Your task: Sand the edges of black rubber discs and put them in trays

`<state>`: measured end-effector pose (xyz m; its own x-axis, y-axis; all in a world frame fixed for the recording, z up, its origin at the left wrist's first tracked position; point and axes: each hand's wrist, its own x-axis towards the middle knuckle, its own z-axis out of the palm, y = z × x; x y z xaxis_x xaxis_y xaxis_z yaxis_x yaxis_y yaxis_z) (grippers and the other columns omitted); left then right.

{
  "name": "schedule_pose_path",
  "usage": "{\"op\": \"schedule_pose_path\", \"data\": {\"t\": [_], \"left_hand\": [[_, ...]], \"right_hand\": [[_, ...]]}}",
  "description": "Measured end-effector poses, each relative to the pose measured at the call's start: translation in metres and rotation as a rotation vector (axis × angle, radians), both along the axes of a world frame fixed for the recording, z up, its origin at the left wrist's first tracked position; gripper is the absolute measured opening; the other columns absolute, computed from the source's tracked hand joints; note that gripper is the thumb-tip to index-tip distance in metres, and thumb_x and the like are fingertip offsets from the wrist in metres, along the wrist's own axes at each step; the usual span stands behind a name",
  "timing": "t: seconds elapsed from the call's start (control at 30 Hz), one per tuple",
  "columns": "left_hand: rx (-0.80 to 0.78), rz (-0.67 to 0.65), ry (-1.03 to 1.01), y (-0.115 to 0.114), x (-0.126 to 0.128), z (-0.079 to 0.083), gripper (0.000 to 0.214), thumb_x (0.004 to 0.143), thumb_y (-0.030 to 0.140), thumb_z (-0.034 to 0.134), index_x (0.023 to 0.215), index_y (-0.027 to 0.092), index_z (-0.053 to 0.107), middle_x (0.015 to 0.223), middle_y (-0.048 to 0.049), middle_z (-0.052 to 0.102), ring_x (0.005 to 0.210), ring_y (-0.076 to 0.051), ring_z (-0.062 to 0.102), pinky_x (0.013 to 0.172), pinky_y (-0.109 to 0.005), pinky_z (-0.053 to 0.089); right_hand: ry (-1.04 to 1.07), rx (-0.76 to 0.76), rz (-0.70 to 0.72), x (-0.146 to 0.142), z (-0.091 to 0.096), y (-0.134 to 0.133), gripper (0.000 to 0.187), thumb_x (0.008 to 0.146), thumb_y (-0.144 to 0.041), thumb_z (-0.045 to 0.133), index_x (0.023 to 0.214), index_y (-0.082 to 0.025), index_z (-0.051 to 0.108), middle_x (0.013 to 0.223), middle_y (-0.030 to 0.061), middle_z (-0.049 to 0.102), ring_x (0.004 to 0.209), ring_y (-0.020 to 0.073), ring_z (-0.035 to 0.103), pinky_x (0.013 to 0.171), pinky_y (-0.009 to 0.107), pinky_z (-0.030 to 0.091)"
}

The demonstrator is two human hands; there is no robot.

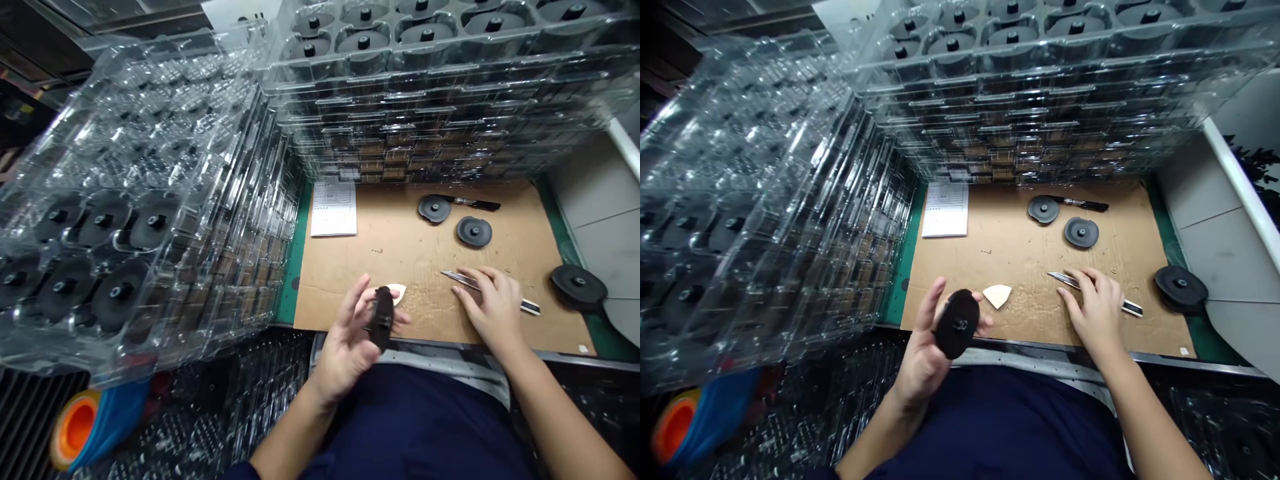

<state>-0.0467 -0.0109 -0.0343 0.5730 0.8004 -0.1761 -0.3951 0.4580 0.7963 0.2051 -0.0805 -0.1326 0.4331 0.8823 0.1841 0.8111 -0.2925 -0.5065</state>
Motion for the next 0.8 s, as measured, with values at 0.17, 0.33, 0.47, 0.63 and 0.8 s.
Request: {"op": "schedule_pose_path", "data": {"t": [0.17,0.33,0.47,0.63,0.8], "left_hand": [[0.622,0.112,0.443,0.004,0.004,-0.001,0.097,0.063,0.001,0.073,0.139,0.04,0.026,0.125,-0.0057,0.056,0.118,-0.025,0.05,0.104,-0.045,0.03],[0.668,0.222,0.582,0.005,0.005,0.002,0.097,0.062,0.004,0.075,0.139,0.033,0.024,0.123,-0.0083,0.056,0.115,-0.026,0.051,0.102,-0.043,0.034],[0.691,0.298,0.651,0.006,0.005,0.003,0.098,0.062,0.005,0.076,0.14,0.033,0.023,0.124,-0.0083,0.053,0.115,-0.026,0.05,0.102,-0.042,0.035],[0.82,0.346,0.762,0.007,0.002,-0.001,0.104,0.062,0.007,0.077,0.143,0.035,0.017,0.124,-0.0074,0.051,0.115,-0.025,0.049,0.101,-0.043,0.038],[1.027,0.411,0.85,0.01,-0.001,-0.008,0.106,0.06,0.011,0.079,0.144,0.025,0.016,0.121,-0.0121,0.053,0.111,-0.025,0.053,0.096,-0.043,0.044]], "right_hand": [[0.089,0.034,-0.031,-0.01,-0.001,0.002,0.016,0.086,-0.03,0.052,0.091,-0.018,0.062,0.1,0.0104,0.062,0.099,0.0267,0.055,0.089,0.048,0.039],[0.351,0.101,0.02,-0.048,0.053,0.005,0.017,0.088,-0.028,0.053,0.103,-0.021,0.058,0.097,0.0054,0.063,0.088,0.0181,0.062,0.076,0.032,0.051],[0.439,0.093,0.254,-0.073,0.105,0.01,0.018,0.084,-0.02,0.059,0.101,-0.025,0.063,0.099,0.0022,0.065,0.09,0.0156,0.061,0.077,0.027,0.05],[0.266,0.123,0.356,-0.084,0.128,0.018,0.022,0.083,-0.013,0.059,0.103,-0.021,0.062,0.099,0.0029,0.066,0.092,0.015,0.059,0.082,0.028,0.047],[0.191,0.102,0.372,-0.085,0.13,0.022,0.021,0.083,-0.013,0.06,0.103,-0.019,0.063,0.095,0.0028,0.066,0.088,0.0139,0.059,0.079,0.027,0.046]]}}
